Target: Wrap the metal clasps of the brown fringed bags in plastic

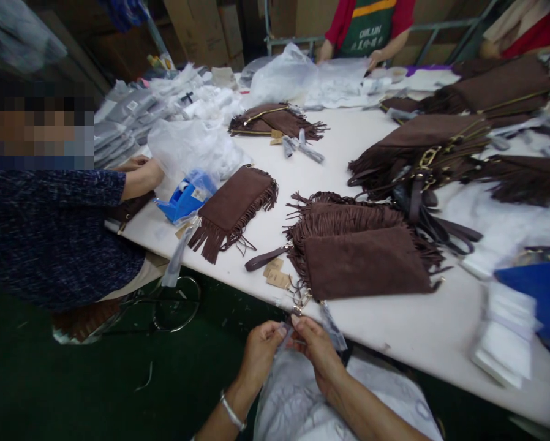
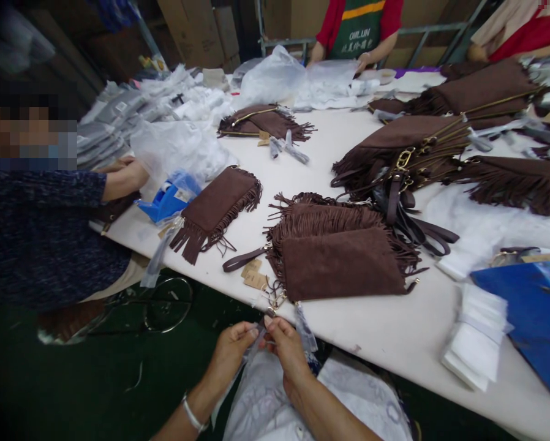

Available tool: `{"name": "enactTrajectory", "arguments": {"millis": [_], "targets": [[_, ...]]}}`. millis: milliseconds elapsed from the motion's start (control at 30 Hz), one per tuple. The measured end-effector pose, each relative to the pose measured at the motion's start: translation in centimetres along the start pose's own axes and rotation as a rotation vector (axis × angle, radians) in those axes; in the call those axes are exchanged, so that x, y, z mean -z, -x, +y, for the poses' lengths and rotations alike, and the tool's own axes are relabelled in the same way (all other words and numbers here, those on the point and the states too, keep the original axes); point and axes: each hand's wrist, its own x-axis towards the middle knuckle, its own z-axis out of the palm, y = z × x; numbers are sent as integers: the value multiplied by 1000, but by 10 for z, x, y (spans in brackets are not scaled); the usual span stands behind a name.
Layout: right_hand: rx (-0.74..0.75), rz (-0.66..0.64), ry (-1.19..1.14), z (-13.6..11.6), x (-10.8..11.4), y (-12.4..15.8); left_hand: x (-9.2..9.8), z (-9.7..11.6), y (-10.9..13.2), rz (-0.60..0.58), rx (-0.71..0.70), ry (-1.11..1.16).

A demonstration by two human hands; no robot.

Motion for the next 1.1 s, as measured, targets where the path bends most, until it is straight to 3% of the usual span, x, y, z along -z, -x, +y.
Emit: {"name": "enactTrajectory", "arguments": {"millis": [100,233,433,567,800,1100], "targets": [[22,4,8,-1,2,1,-11,5,-10,13,-33,-31],[1,10,-13,-7,3,6,-11,8,-9,17,-38,-81],[-131,136,-302,-11,0,7,-3,11,-2,31,-19,-218],[-174,155,-424,-9,0,3,-8,14,-4,71,-44,-288],[-143,143,-413,-5,4,1,-29,25,-13,69,-145,-327],[-131,99,-386,-10,7,9,-37,35,-21,116,-181,-619]]}}
